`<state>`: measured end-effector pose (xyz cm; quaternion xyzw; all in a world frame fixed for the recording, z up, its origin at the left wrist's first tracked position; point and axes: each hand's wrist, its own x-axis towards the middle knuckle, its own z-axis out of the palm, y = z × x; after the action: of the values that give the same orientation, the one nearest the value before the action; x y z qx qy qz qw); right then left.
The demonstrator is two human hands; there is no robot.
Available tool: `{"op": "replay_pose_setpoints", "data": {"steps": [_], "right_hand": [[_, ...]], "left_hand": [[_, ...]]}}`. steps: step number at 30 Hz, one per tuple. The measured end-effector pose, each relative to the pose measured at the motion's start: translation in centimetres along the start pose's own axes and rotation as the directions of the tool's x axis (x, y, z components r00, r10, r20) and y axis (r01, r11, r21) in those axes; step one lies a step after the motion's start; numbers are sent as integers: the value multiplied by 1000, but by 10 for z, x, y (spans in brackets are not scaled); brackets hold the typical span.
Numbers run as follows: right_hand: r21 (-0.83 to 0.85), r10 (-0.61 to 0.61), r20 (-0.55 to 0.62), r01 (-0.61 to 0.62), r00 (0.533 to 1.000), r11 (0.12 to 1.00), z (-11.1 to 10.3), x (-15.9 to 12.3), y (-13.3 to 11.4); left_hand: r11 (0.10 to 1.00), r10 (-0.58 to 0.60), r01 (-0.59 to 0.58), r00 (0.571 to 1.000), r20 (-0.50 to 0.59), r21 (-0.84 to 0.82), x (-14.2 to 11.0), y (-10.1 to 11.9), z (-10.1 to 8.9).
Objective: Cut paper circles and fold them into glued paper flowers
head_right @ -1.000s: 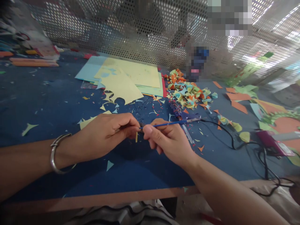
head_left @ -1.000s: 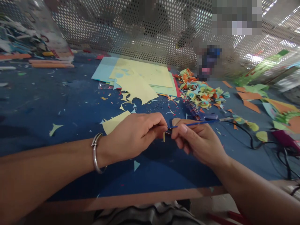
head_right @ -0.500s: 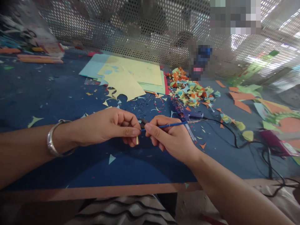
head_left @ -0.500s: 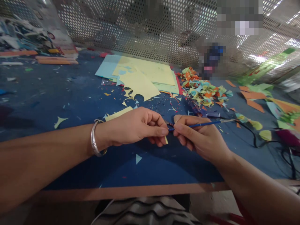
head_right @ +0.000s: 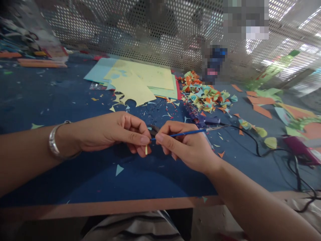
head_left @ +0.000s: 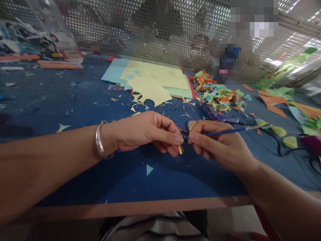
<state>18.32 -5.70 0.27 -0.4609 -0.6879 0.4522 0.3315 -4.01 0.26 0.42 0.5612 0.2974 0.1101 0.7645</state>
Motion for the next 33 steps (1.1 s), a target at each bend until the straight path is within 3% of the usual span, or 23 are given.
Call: {"op": "replay_pose_setpoints", "data": {"steps": [7,16,27,33], "right_hand": [[-54,-18,-4,18,1000,998,0,-1,-2],[-122,-64,-10,62,998,991,0,0,0],[-158,-60,-36,54,998,986,-1,1,1],[-169,-32,-33,26,999,985,-3,0,0]], "left_hand": [[999,-45,45,998,-32,-8,-2,1,2],[997,-21,17,998,-56,-77,0,-4,3],[989,137,-142,983,-120,-38,2,-7,4],[990,129,-135,982,-134,-32,1,-6,5]]}}
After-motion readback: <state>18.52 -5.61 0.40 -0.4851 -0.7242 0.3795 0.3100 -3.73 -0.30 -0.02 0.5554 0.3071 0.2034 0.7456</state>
